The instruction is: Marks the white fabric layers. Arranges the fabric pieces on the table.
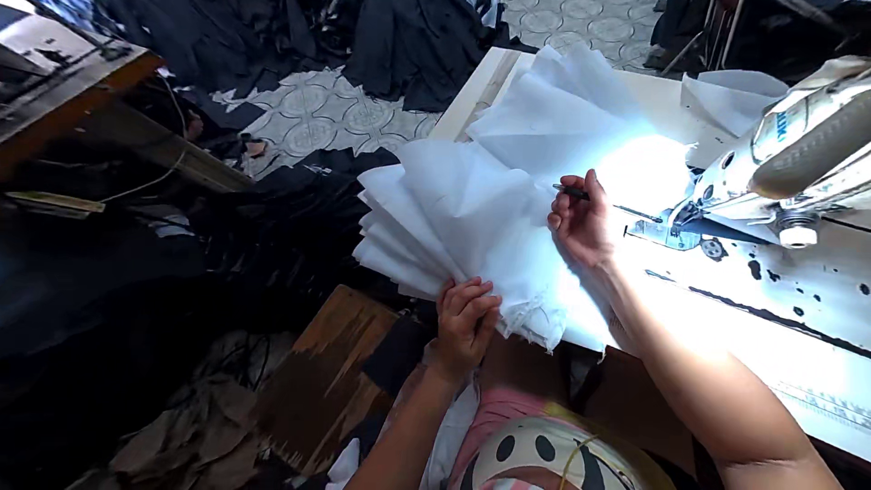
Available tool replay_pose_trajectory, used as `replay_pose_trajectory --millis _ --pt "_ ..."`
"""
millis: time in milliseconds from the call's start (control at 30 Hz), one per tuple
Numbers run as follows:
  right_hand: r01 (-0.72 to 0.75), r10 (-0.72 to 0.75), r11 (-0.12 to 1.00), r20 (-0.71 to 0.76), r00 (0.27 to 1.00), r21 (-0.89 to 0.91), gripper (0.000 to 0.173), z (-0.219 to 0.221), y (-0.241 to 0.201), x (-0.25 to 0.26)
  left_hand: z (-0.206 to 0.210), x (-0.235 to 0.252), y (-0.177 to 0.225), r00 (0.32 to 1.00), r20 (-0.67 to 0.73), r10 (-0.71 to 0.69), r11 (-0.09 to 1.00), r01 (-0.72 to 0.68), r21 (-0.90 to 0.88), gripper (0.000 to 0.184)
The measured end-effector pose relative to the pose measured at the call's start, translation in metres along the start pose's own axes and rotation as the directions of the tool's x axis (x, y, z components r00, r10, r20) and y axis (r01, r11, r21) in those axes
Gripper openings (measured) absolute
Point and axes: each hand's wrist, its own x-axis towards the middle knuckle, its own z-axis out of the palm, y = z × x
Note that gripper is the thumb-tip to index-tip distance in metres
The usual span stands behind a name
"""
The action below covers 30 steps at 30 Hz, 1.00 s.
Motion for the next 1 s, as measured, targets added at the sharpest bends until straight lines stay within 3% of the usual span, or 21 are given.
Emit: replay_pose_trajectory --millis 133,333,400,467,533,667,867,1000 --pt "0.005 -0.013 0.995 -0.085 0.996 -0.097 0.044 0.006 0.002 -0.001 0.006 0.012 0.010 0.997 -0.045 -0.058 0.996 0.061 0.072 0.030" --pt "0.178 -0.172 0.907 0.051 0.984 -0.382 0.034 0.008 0.004 -0.004 0.006 0.018 0.012 0.993 -0.004 -0.117 0.989 0.117 0.092 0.025" --pt "0.266 -0.200 0.838 0.186 0.962 -0.477 0.024 0.014 0.000 -0.014 0.006 0.019 0.012 0.993 0.015 -0.114 0.988 0.112 0.105 0.025" --pt "0.338 -0.158 0.806 0.373 0.914 -0.487 0.013 0.022 -0.004 -0.028 0.006 0.020 0.012 0.993 0.031 -0.114 0.987 0.109 0.120 0.026" --pt "0.304 -0.042 0.832 0.494 0.868 -0.464 0.012 0.025 0.003 -0.035 0.005 0.021 0.011 0.991 0.044 -0.128 0.987 0.123 0.108 0.028" --pt "0.163 0.161 0.827 0.505 0.848 -0.538 0.016 0.014 0.016 -0.032 0.006 0.019 0.008 0.990 0.041 -0.134 0.988 0.130 0.078 0.037" --pt "0.143 0.110 0.886 0.499 0.860 -0.442 0.021 -0.001 0.013 -0.026 0.014 0.017 0.004 0.991 0.046 -0.122 0.990 0.118 0.075 0.040" --pt "0.312 0.072 0.765 0.557 0.828 -0.563 0.023 0.001 0.012 -0.031 0.018 0.019 0.001 0.993 0.047 -0.110 0.990 0.106 0.092 0.048"
